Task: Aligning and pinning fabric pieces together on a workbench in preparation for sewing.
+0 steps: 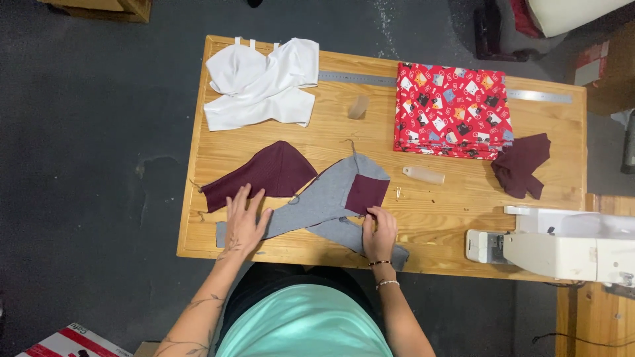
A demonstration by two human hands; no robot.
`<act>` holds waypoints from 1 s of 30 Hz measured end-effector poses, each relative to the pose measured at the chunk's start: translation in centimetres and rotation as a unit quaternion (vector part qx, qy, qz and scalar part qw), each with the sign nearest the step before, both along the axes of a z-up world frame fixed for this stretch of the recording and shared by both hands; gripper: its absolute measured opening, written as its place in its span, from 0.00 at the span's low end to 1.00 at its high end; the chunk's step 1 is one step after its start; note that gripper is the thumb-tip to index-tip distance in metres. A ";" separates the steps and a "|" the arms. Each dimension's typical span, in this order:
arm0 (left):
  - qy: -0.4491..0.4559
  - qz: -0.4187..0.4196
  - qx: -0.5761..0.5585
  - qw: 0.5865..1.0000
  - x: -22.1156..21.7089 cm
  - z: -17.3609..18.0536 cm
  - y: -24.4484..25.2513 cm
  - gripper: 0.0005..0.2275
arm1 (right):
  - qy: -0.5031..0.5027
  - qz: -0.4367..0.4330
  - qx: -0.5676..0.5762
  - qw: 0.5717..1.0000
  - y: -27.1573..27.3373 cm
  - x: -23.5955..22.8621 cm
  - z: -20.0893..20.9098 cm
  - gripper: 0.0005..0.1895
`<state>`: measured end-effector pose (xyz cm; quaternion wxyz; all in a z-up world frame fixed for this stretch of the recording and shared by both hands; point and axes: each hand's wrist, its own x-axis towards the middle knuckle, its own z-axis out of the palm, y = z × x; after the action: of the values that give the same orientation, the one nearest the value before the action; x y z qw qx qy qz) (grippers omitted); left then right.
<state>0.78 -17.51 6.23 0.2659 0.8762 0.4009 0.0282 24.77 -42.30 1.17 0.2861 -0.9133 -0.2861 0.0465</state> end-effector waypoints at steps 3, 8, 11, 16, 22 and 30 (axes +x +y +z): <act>-0.015 -0.013 -0.012 1.000 1.0 1.5 -1.2 0.19 | -0.016 -0.021 0.004 1.000 -0.5 0.4 -1.1 0.10; -0.008 -0.047 0.011 0.999 1.6 -1.4 -1.8 0.17 | 0.005 -0.032 0.031 0.999 0.1 0.2 -0.6 0.10; -0.026 -0.050 -0.011 0.998 1.5 -4.3 -1.7 0.11 | 0.003 -0.030 0.048 0.998 0.5 -0.2 -0.7 0.09; -0.057 0.055 -0.127 0.989 2.1 -4.4 -1.3 0.05 | 0.027 -0.001 0.059 0.998 2.0 -0.5 -0.4 0.09; -0.194 0.414 -0.505 0.732 3.5 -4.2 -2.2 0.14 | 0.114 0.064 0.016 0.991 9.0 -0.5 2.4 0.04; -0.256 0.490 -0.528 0.644 7.0 -5.8 -2.0 0.24 | 0.235 0.122 -0.066 0.962 19.2 2.9 -3.7 0.16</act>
<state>7.80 -19.49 0.47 0.7230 0.2202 0.6347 0.1609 27.63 -23.12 -2.49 0.2760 -0.8516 -0.3167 0.3135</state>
